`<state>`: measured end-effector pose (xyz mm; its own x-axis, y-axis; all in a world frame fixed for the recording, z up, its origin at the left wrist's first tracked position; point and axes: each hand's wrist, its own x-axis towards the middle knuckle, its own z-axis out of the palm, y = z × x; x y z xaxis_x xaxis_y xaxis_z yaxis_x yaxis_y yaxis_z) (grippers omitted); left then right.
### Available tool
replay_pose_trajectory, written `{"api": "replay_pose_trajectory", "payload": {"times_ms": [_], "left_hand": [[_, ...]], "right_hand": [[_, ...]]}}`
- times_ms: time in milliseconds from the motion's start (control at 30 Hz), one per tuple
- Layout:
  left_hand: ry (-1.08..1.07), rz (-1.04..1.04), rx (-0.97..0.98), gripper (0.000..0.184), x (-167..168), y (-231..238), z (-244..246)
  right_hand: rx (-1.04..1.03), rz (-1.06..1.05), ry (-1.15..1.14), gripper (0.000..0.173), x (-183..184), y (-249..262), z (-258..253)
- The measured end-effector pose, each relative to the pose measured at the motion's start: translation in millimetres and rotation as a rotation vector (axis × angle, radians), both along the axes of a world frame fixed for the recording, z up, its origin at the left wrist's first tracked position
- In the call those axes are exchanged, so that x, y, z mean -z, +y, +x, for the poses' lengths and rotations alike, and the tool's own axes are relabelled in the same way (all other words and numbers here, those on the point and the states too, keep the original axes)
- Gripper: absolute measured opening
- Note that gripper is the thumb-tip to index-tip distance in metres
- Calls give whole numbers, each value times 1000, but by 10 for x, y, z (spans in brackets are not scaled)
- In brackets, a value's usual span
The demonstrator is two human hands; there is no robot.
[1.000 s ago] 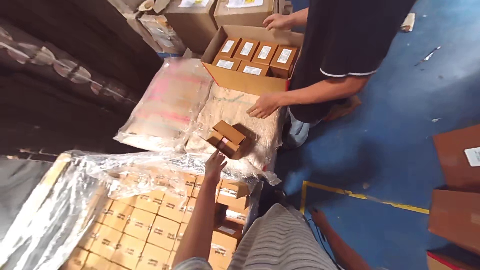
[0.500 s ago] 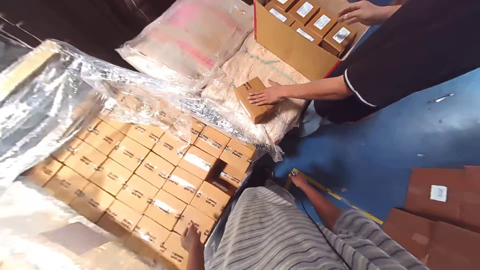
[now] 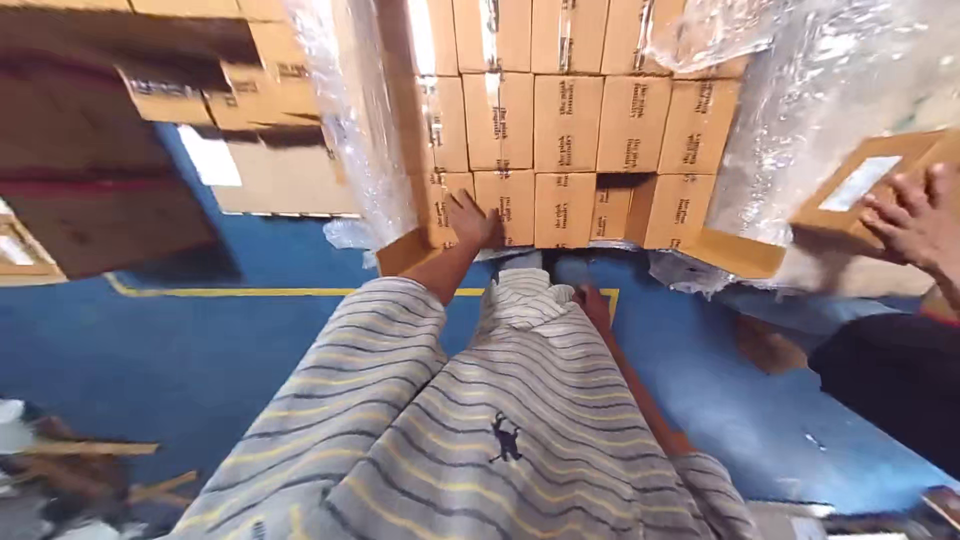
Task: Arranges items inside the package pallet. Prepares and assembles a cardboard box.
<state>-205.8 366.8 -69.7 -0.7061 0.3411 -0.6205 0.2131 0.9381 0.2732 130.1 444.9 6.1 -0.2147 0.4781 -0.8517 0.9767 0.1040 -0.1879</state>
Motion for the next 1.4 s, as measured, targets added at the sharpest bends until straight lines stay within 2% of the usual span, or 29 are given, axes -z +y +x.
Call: {"api": "replay_pose_trajectory", "payload": {"times_ms": [133,167,200,233,333,400,467,600,667,767,833,900,1000,1100,1167,1233,1333,1400], "left_hand": [[-134,334,465,75,180,258,304],[-190,399,525,72,230,367,438],[-257,433,510,71,254,458,592],[-313,453,413,73,257,549,758],[-370,474,-59,89,176,849,1184],[-422,518,-307,99,139,1004,1346],[-431,546,-455,98,118,1119,1437],[-127,364,-299,85,88,1130,1499],[-187,298,-220,89,158,1091,1470],[-369,417,-148,110,273,1129,1608],[-370,447,-260,114,237,1145,1647],[-502,498,-330,108,81,1042,1506],[-609,530,-334,93,-515,735,1235],[-597,526,-269,95,-1059,444,988],[-512,538,-225,98,-1264,291,814],[-396,490,-168,103,-1314,139,621],[-284,280,-128,110,-977,-98,277],[-261,161,-135,112,-792,-219,135]], "right_hand": [[288,221,83,50,339,328,-683],[320,278,54,54,455,450,-858],[333,304,10,60,560,566,-1040],[350,305,-22,66,661,691,-1217],[412,285,-48,72,1099,984,-1478],[442,312,-27,62,1289,1071,-1418],[454,334,88,52,1327,1143,-1298],[584,213,203,44,1403,1359,-939],[687,91,212,45,1432,1549,-756],[642,-11,158,50,1457,1691,-614],[533,42,101,50,1274,1557,-635],[436,118,64,54,831,1443,-725],[373,201,84,53,33,1098,-807],[326,208,122,55,-461,818,-949],[324,172,172,57,-558,653,-1138],[288,96,234,58,-529,527,-1321],[181,-49,255,65,-372,422,-1570],[164,-31,246,66,-362,410,-1743]]}}
